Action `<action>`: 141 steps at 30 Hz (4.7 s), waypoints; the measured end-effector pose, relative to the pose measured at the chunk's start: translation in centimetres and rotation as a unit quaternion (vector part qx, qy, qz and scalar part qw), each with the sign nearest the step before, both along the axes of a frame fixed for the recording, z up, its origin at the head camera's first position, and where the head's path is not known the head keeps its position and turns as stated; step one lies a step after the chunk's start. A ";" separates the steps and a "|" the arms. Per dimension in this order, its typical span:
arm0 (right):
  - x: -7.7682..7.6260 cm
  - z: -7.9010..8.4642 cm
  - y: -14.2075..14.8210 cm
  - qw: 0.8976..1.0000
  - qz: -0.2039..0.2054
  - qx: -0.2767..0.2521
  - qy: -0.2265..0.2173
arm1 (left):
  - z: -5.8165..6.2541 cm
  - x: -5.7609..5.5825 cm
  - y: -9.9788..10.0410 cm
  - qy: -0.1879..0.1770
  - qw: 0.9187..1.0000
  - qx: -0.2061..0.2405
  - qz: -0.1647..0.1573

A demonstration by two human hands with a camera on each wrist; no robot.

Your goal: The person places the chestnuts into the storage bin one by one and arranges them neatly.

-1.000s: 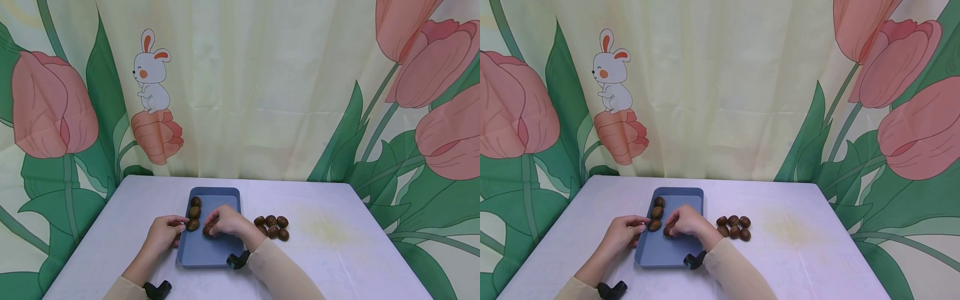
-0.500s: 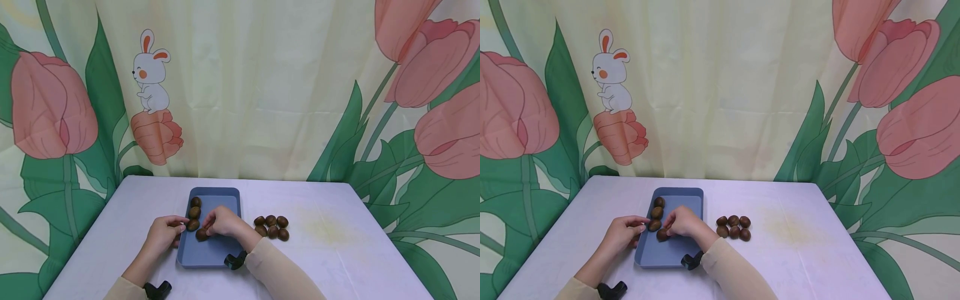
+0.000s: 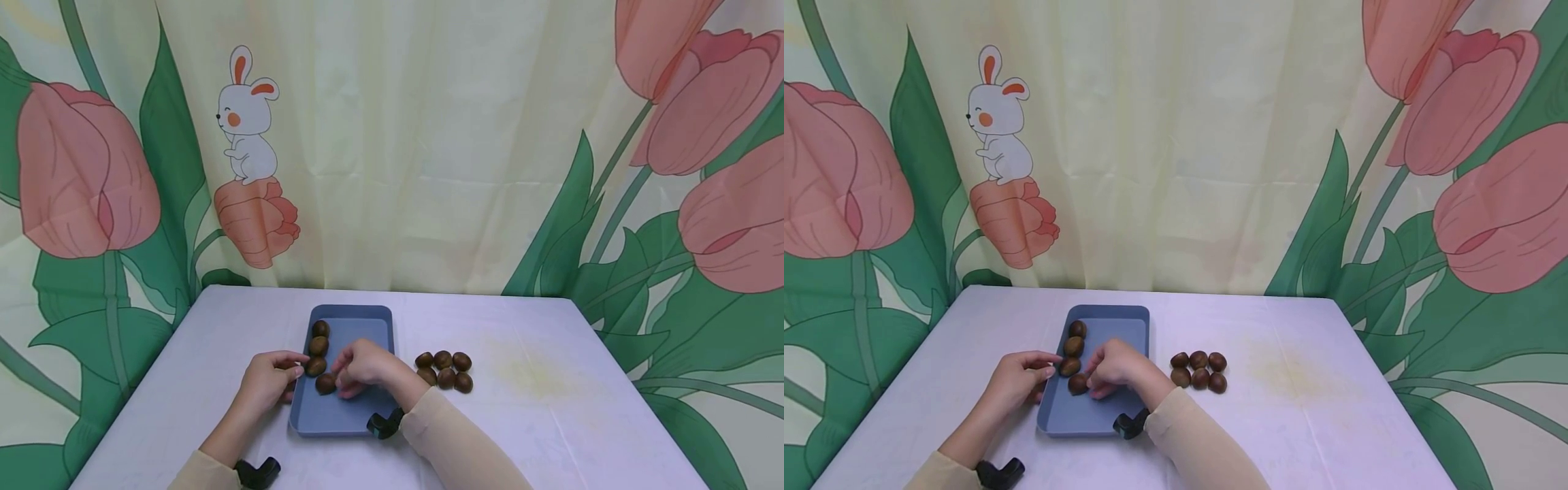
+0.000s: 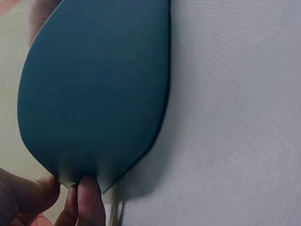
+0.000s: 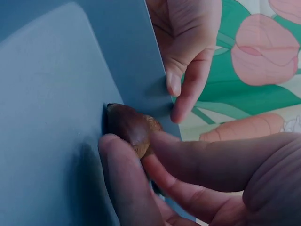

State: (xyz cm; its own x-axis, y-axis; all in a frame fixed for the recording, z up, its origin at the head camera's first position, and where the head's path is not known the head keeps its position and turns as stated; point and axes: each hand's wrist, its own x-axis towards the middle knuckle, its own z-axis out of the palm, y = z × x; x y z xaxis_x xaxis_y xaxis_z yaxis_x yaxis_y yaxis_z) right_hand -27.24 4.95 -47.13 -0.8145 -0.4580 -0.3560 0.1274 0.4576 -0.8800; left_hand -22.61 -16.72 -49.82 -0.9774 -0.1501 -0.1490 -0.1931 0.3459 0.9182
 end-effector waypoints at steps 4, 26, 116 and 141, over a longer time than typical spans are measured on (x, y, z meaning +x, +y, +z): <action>-0.1 0.0 -0.1 0.999 0.011 -0.033 -0.023 | 0.0 0.0 0.0 0.001 1.000 -0.005 -0.003; -0.5 0.1 0.2 0.993 0.044 -0.104 -0.042 | 0.3 0.0 0.2 -0.013 1.000 -0.012 0.004; -0.3 -1.0 22.6 0.968 -0.207 0.089 0.107 | 0.2 0.1 0.0 -0.026 1.000 -0.002 0.005; 1.1 1.4 17.8 0.985 -0.127 -0.007 0.115 | 0.1 0.2 0.0 -0.012 1.000 -0.005 -0.004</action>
